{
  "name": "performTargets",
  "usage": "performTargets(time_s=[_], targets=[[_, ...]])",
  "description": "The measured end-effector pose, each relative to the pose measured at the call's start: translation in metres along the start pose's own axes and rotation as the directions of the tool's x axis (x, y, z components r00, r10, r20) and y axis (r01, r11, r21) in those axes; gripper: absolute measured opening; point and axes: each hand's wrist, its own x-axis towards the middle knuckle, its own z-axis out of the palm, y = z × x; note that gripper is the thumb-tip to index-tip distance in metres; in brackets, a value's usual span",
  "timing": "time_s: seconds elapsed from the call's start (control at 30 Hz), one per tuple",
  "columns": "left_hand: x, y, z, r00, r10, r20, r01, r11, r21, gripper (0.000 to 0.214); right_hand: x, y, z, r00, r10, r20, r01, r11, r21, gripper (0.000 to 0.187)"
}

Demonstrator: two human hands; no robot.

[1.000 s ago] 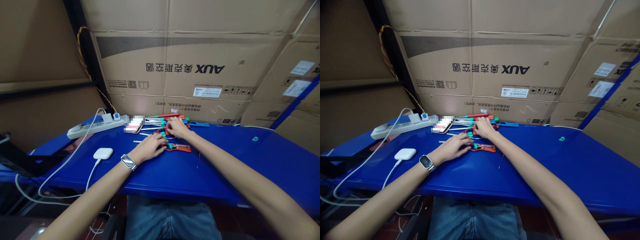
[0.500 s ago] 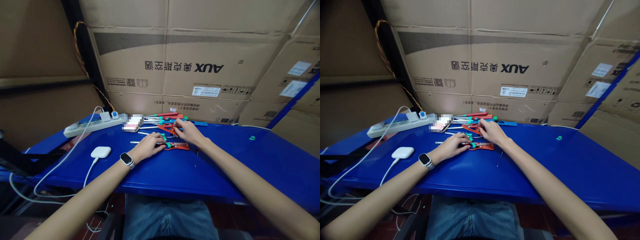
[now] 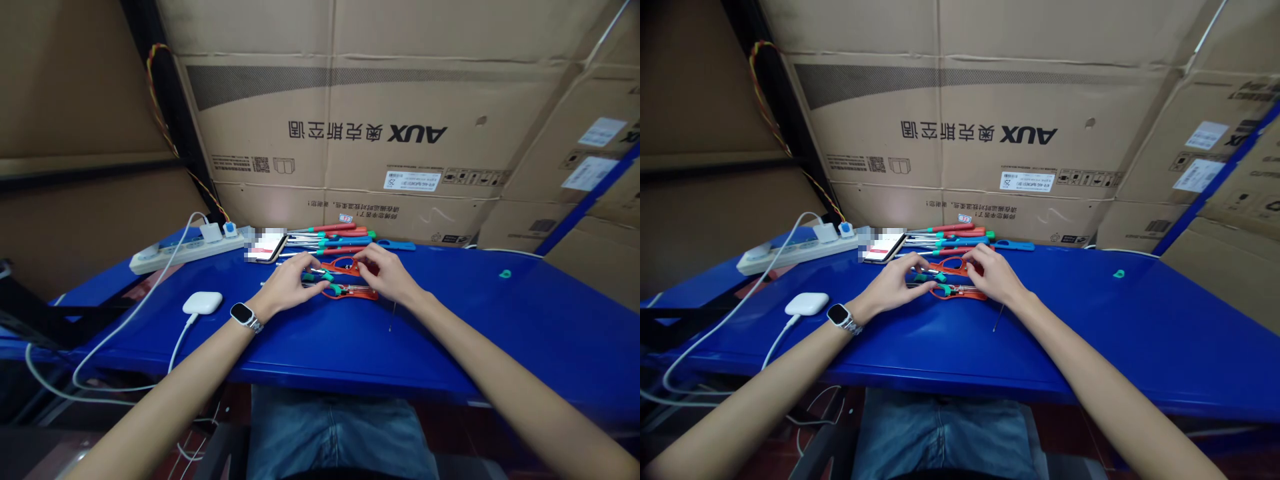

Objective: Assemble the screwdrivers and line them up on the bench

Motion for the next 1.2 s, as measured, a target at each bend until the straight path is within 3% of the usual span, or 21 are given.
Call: performTargets(time_s=[0.1,0.27,0.33,0.43,0.57,0.7,0.83,0.97,1.2], targets=[[0.001,0.000,-0.001,0.999,-0.029,-0.027,0.025,0.993,-0.119,0.037,-0.002,-0.008,-0.004,0.998,-0.039,0.042,0.044,0.992,-0.115,0.018],[0.005,0.001,-0.003,0.998,-0.049,0.035,0.057,0.954,-0.294,0.032,-0.004,-0.017,-0.005,0.994,-0.068,0.083,0.084,0.975,-0.205,0.024],[0.006,0.000,-0.005,0.997,-0.076,0.034,0.083,0.931,-0.357,0.032,-0.005,-0.018,-0.004,0.997,-0.022,0.074,0.032,0.990,-0.138,0.023],[0.007,-0.004,-0.006,0.993,-0.112,0.024,0.111,0.892,-0.439,0.033,-0.005,-0.016,-0.004,0.991,0.089,0.099,-0.098,0.991,0.092,0.021],[0.007,-0.007,-0.006,0.991,-0.130,0.043,0.134,0.859,-0.494,0.032,-0.004,-0.009,-0.004,0.968,0.127,0.216,-0.204,0.900,0.385,0.028],[0.007,-0.009,-0.006,0.990,-0.110,0.086,0.138,0.870,-0.473,0.028,-0.005,-0.003,-0.005,0.954,0.164,0.250,-0.257,0.879,0.403,0.030],[0.004,-0.013,-0.008,0.983,-0.087,0.164,0.141,0.926,-0.351,0.025,-0.008,0.001,-0.003,0.966,0.068,0.250,-0.130,0.962,0.241,0.029],[0.001,-0.014,-0.012,0.974,-0.095,0.204,0.144,0.961,-0.237,0.031,-0.010,0.002,0.003,0.960,-0.016,0.281,-0.030,0.987,0.158,0.026],[0.001,-0.012,-0.013,0.971,-0.114,0.211,0.151,0.974,-0.170,0.036,-0.014,-0.002,0.010,0.956,0.028,0.291,-0.053,0.995,0.080,0.025]])
